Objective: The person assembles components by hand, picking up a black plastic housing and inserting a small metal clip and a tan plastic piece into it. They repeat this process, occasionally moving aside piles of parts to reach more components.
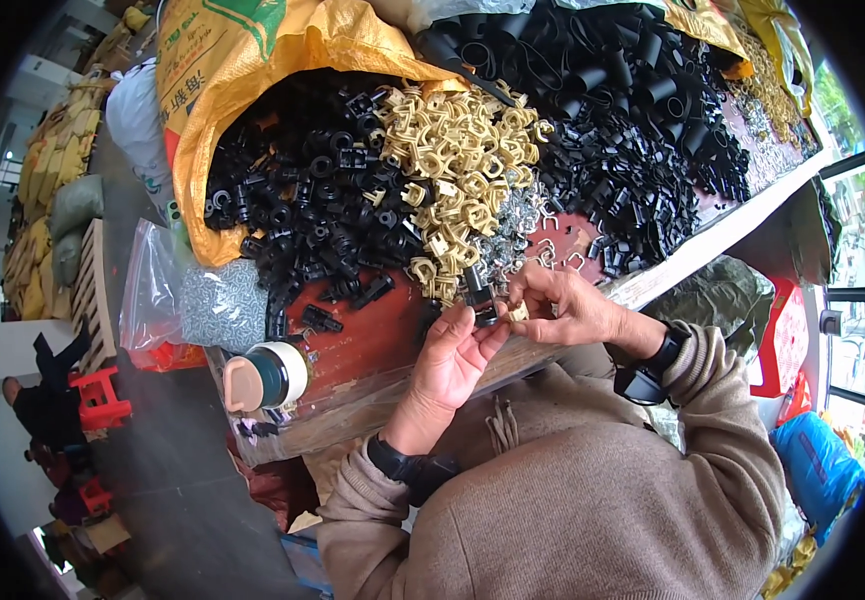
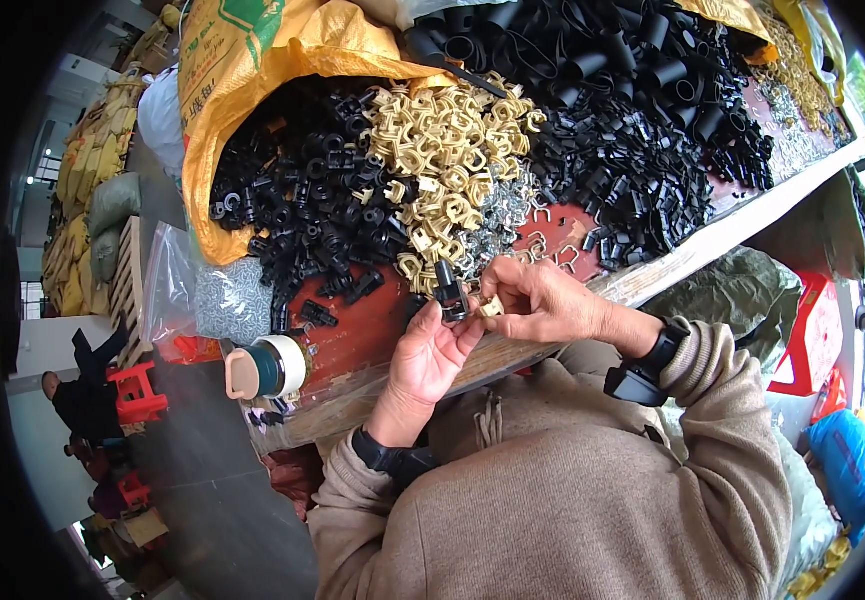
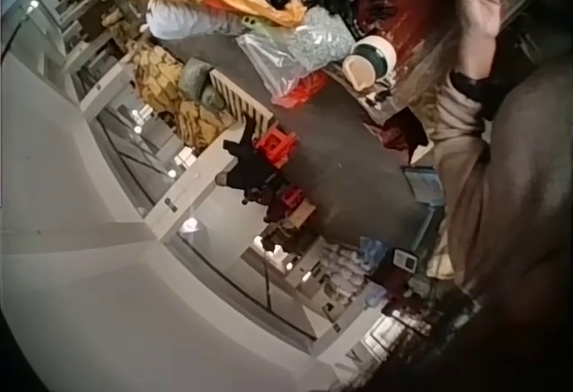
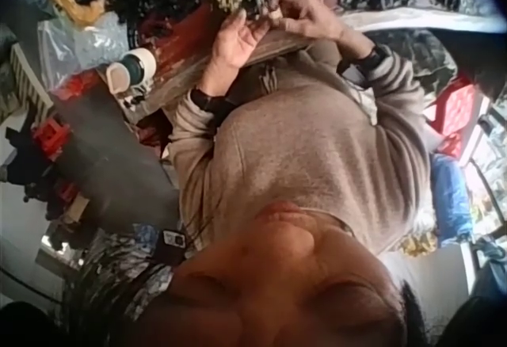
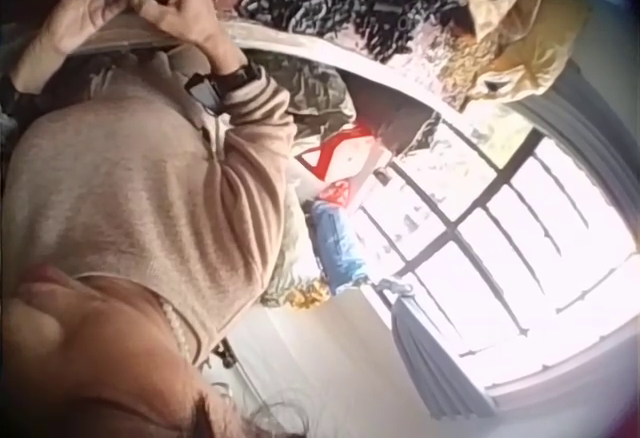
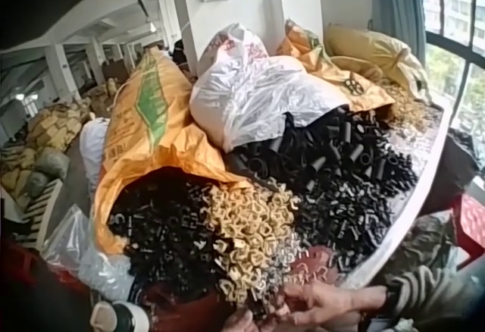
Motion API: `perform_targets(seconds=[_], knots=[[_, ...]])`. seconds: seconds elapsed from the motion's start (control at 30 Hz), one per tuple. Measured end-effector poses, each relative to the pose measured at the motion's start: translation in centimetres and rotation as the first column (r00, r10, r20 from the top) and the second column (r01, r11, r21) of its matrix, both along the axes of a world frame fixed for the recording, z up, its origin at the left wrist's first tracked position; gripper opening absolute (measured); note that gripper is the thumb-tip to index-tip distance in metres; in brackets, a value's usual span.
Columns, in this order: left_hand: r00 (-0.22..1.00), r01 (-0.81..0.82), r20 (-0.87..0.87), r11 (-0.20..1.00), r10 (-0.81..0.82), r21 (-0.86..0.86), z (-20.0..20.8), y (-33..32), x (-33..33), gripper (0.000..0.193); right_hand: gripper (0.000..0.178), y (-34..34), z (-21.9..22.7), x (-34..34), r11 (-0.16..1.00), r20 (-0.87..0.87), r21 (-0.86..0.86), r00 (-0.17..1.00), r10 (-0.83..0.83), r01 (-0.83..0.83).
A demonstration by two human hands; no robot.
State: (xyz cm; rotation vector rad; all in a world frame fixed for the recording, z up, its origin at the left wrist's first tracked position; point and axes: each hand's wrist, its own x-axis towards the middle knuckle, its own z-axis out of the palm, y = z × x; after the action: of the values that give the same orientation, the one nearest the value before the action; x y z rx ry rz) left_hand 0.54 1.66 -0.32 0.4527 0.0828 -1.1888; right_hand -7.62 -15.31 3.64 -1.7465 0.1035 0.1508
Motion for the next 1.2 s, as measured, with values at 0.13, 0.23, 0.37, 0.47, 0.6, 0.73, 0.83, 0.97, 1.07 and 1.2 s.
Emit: perform_targets(seconds=[0.13,0.23,0.37,0.47,0.6,0.73,0.83,0.97,1.07,1.2], knots=[[1.000,0.000,0.025,1.000,-0.001,0.009,0.2,0.3,0.3,0.026,0.014,-0.5,0.1,0.0,0.985,0.054,-0.157,0.996,0.076,-0.067],[0.999,-0.003,0.047,0.999,0.001,0.036,0.0,0.4,0.0,0.024,0.013,-0.6,-0.5,0.1,0.978,0.147,-0.194,0.984,0.099,-0.069],[0.991,0.012,0.129,0.993,-0.027,0.119,0.4,0.4,0.0,0.022,0.014,-0.9,-0.9,0.1,0.999,0.176,-0.016,0.984,0.036,-0.034],[0.984,0.021,0.173,0.988,-0.048,0.152,0.3,0.4,-0.1,0.021,0.015,-1.0,-0.2,0.1,0.949,0.020,0.316,1.000,-0.018,0.010],[0.981,0.031,0.183,0.989,-0.058,0.143,-0.1,0.6,-0.5,0.021,0.015,0.2,0.3,0.8,0.952,0.118,0.302,0.993,0.018,-0.053],[0.986,0.039,0.156,0.988,-0.062,0.149,-0.3,0.7,-0.6,0.022,0.013,1.0,-0.2,1.1,0.915,0.067,0.401,0.997,0.026,-0.051],[0.989,0.050,0.131,0.985,-0.072,0.168,-0.4,0.6,-0.6,0.022,0.015,1.9,-1.1,1.0,0.900,0.026,0.428,0.995,-0.101,0.080],[0.984,0.085,0.132,0.969,-0.117,0.230,-0.5,0.8,-0.5,0.020,0.018,1.3,-1.2,0.6,0.974,-0.031,0.200,0.994,-0.101,0.105],[0.986,0.033,0.146,0.960,-0.076,0.277,1.2,0.9,0.8,0.018,0.017,-1.7,-1.5,-0.4,0.987,0.018,-0.107,0.993,-0.120,0.121],[0.990,-0.089,0.132,0.954,0.052,0.288,0.6,1.3,1.5,0.017,0.018,-0.9,-2.0,-0.3,0.759,0.250,-0.630,0.968,-0.001,0.164]])
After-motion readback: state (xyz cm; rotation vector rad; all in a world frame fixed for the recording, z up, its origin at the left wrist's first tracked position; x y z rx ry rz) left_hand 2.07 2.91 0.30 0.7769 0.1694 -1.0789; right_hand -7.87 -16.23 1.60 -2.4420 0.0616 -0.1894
